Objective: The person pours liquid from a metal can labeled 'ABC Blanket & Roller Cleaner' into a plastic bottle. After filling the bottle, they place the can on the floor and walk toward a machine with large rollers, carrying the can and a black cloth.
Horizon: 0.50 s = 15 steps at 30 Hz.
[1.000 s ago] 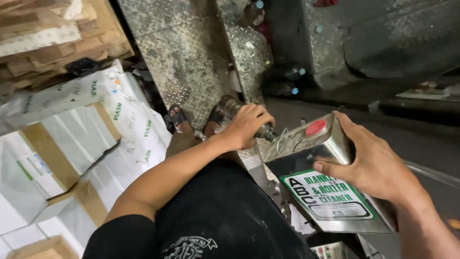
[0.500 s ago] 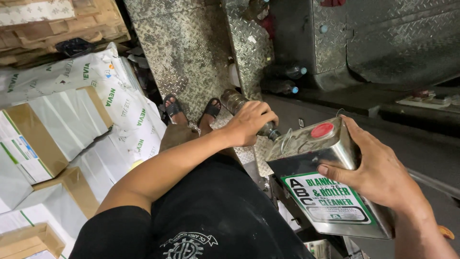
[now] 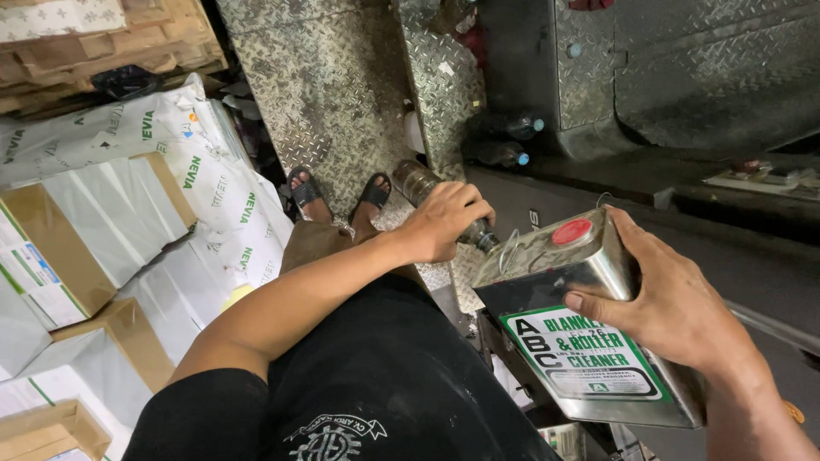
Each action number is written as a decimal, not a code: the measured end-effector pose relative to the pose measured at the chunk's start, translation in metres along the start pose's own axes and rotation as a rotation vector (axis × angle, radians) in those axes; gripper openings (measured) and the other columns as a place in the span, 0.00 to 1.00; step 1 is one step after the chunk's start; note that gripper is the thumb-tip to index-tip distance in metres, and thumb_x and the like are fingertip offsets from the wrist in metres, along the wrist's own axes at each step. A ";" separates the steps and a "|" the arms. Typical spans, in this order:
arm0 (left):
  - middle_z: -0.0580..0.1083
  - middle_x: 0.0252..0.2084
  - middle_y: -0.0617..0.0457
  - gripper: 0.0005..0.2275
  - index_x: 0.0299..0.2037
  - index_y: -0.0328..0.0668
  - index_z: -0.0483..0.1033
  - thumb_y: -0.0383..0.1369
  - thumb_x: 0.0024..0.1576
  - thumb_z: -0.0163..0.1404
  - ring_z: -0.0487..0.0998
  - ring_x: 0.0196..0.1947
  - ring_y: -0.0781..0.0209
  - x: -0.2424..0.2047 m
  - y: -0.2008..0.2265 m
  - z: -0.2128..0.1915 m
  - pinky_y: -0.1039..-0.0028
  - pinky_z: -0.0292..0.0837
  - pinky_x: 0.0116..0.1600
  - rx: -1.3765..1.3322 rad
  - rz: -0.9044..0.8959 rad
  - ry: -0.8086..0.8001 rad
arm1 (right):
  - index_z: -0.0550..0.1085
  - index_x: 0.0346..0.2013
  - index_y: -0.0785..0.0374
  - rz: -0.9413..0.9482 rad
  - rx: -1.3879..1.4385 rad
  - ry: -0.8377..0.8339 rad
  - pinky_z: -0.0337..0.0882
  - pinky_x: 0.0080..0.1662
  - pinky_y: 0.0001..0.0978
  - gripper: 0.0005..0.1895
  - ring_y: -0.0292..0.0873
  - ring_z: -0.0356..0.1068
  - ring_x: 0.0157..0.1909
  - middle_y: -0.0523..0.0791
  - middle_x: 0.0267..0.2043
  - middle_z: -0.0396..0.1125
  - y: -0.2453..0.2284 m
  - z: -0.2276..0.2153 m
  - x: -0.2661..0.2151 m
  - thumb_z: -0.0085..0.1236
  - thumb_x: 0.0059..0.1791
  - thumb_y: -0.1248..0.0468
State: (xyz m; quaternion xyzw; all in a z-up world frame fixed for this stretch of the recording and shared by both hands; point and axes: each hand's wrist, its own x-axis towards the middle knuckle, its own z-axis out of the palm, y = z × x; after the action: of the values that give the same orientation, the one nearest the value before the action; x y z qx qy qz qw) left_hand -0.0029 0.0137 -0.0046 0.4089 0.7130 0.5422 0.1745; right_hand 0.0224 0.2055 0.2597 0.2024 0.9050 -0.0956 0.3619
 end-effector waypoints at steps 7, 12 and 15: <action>0.66 0.45 0.51 0.27 0.47 0.44 0.72 0.11 0.35 0.49 0.68 0.54 0.50 0.000 -0.003 0.006 0.58 0.59 0.65 0.001 -0.004 -0.019 | 0.55 0.73 0.63 0.006 -0.004 -0.004 0.64 0.62 0.42 0.65 0.55 0.64 0.67 0.58 0.65 0.63 0.004 0.002 0.001 0.77 0.29 0.44; 0.66 0.45 0.51 0.27 0.47 0.44 0.73 0.12 0.35 0.51 0.67 0.55 0.49 0.001 -0.002 0.004 0.57 0.58 0.65 0.001 -0.009 -0.018 | 0.55 0.73 0.64 0.002 -0.002 0.001 0.64 0.61 0.42 0.65 0.55 0.65 0.66 0.58 0.65 0.64 0.000 0.000 0.000 0.78 0.29 0.44; 0.66 0.46 0.52 0.27 0.47 0.45 0.73 0.12 0.35 0.51 0.67 0.56 0.49 0.001 -0.002 0.005 0.57 0.58 0.65 0.014 0.006 -0.007 | 0.55 0.74 0.61 0.029 0.001 -0.014 0.65 0.61 0.41 0.65 0.54 0.67 0.65 0.56 0.64 0.65 -0.004 -0.002 -0.001 0.77 0.30 0.44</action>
State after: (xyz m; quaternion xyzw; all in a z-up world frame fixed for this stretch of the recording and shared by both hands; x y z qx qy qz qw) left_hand -0.0014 0.0174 -0.0083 0.4141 0.7150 0.5363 0.1726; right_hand 0.0200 0.2021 0.2614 0.2152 0.8992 -0.0923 0.3695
